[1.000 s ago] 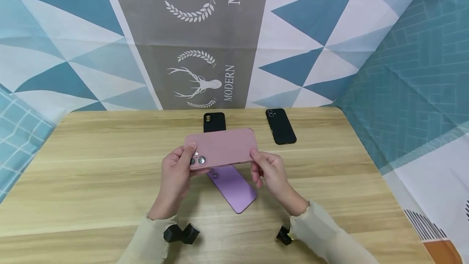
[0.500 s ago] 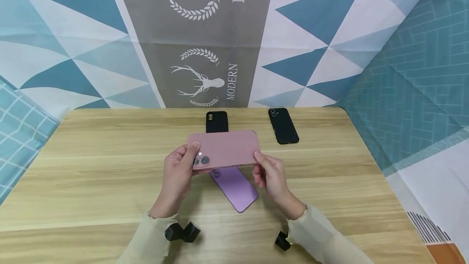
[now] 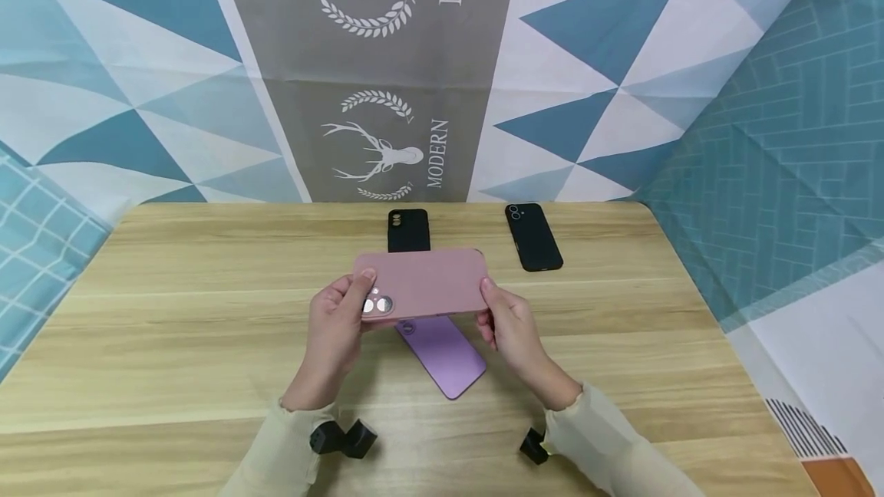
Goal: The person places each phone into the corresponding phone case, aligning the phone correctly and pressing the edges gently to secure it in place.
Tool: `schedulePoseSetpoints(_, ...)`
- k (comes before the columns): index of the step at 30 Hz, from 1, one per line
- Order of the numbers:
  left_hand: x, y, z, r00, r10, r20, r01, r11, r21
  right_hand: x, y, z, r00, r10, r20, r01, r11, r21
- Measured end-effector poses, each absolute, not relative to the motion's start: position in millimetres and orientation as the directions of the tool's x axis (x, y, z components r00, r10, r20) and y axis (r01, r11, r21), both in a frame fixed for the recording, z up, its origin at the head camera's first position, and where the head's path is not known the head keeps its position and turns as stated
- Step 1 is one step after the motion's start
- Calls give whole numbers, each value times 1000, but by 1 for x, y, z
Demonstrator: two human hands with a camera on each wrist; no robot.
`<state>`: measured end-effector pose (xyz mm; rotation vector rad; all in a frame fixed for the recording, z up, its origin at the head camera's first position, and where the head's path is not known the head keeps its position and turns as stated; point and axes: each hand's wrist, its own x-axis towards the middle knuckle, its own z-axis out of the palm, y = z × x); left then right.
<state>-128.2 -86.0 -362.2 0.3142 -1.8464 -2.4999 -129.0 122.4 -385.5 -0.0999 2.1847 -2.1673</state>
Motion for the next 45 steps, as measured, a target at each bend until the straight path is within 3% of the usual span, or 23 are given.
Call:
schedulePoseSetpoints(11, -131, -86, -367, -971, -171, -164, -97, -344, 934, -131, 126, -390, -988, -154, 24, -36, 76, -996)
schedulePoseSetpoints(16, -131, -86, -368, -978, -158, -135, -80, -313, 946, -132, 124, -391, -995, -65, 76, -83, 121, -989)
schedulePoseSetpoints(25, -129, -83, -367, -987, -91, -130, -86, -381, 920, -130, 117, -388, -994, 26, 106, -108, -86, -990)
schedulePoseSetpoints(31, -129, -88, -363, -987, -125, -105, -50, -381, 923, -133, 119, -387, -980, -165, 109, -91, -111, -990)
schedulePoseSetpoints(36, -129, -90, -362, -987, -115, -110, -56, -394, 917, -136, 122, -386, -930, -349, 114, -26, -246, -969)
schedulePoseSetpoints(40, -126, -91, -363, -999, -28, -33, -18, -428, 903, -136, 120, -386, -917, -377, 133, 28, -393, -919)
schedulePoseSetpoints(45, -123, -89, -367, -967, 255, 25, -73, -367, 928, -132, 116, -384, -946, -311, 93, 66, -465, -883)
